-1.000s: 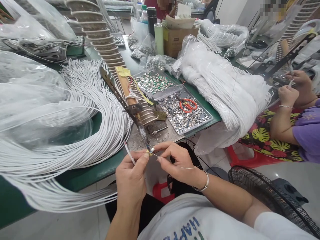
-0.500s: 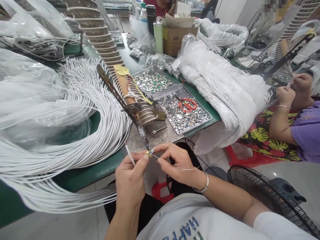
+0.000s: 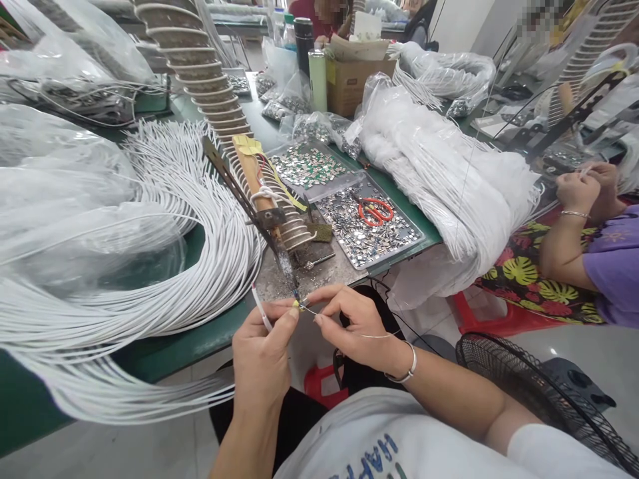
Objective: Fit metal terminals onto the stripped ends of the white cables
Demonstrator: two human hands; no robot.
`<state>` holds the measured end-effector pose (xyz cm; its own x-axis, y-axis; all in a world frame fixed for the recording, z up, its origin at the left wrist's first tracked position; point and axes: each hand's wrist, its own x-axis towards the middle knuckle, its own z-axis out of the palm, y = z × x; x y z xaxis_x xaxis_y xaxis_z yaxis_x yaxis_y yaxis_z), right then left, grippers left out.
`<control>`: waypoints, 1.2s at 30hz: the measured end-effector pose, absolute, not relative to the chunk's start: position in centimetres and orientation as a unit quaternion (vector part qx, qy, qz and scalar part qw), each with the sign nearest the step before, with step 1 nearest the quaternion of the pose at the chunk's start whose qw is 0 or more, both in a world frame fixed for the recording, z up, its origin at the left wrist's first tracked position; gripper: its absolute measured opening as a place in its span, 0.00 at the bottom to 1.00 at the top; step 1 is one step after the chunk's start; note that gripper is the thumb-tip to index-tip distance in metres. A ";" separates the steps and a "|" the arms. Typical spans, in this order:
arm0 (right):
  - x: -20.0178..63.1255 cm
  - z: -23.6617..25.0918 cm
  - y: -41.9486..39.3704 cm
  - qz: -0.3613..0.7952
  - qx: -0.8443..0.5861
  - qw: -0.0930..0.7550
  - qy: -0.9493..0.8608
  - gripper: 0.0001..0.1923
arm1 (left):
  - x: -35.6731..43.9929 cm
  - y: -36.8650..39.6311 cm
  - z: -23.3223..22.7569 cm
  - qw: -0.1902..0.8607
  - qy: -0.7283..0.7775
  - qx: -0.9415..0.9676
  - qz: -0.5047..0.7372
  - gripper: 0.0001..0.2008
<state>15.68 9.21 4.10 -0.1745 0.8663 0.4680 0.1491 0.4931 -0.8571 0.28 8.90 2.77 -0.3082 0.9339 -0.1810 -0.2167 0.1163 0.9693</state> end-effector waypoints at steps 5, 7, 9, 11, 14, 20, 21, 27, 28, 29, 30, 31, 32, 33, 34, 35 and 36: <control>16.2 3.4 8.5 0.372 -0.380 0.500 -0.683 0.06 | 0.0 7.7 1.2 0.501 0.572 0.335 0.556 0.10; 16.7 3.1 8.1 0.392 -0.378 0.483 -0.685 0.06 | -0.2 6.5 0.2 0.533 0.576 0.325 0.529 0.10; 17.6 2.6 7.9 0.411 -0.386 0.457 -0.688 0.06 | -0.3 5.0 -1.1 0.577 0.587 0.309 0.476 0.13; 18.8 2.1 7.6 0.420 -0.417 0.417 -0.690 0.07 | -0.5 3.2 -2.5 0.599 0.606 0.301 0.429 0.20; 20.5 1.0 7.1 0.423 -0.477 0.332 -0.695 0.05 | -1.0 0.9 -4.0 0.580 0.642 0.285 0.413 0.27; 19.0 -0.5 5.1 0.451 -0.410 0.293 -0.736 0.11 | -1.0 -0.4 -3.3 0.587 0.648 0.296 0.385 0.30; 18.2 -0.4 4.8 0.457 -0.383 0.298 -0.745 0.11 | -0.8 -0.3 -3.1 0.575 0.649 0.325 0.378 0.29; 15.0 0.1 4.1 0.459 -0.353 0.316 -0.752 0.02 | -0.3 0.6 -2.4 0.530 0.607 0.485 0.340 0.27; 15.2 0.1 4.0 0.465 -0.351 0.325 -0.745 0.03 | -0.4 0.5 -2.2 0.541 0.603 0.485 0.331 0.24; 15.5 0.2 4.0 0.477 -0.353 0.334 -0.732 0.04 | -0.6 0.5 -1.9 0.555 0.599 0.480 0.320 0.20; 15.9 0.2 4.0 0.493 -0.359 0.341 -0.716 0.04 | -0.8 0.3 -1.6 0.573 0.594 0.472 0.311 0.15; 16.3 0.2 4.0 0.513 -0.366 0.344 -0.697 0.04 | -1.0 0.2 -1.4 0.594 0.586 0.461 0.303 0.13; 16.6 0.2 3.9 0.535 -0.372 0.343 -0.676 0.04 | -1.2 0.1 -1.2 0.615 0.576 0.449 0.296 0.14; 16.9 0.3 3.9 0.557 -0.375 0.343 -0.657 0.05 | -1.5 0.0 -1.1 0.638 0.565 0.436 0.289 0.17; 17.2 0.3 3.8 0.575 -0.377 0.342 -0.641 0.05 | -1.6 -0.1 -1.0 0.657 0.555 0.422 0.287 0.18; 17.3 0.4 3.8 0.590 -0.378 0.341 -0.627 0.06 | -1.8 -0.1 -1.0 0.672 0.546 0.410 0.287 0.19; 17.4 0.5 3.8 0.603 -0.379 0.340 -0.614 0.06 | -1.9 0.0 -1.1 0.683 0.538 0.403 0.287 0.19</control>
<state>17.37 3.77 0.50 -0.4811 0.8758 -0.0388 0.0545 -0.0143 -0.9984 -1.92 -0.04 -1.08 0.2561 0.8255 -0.5030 0.0412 0.5105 0.8589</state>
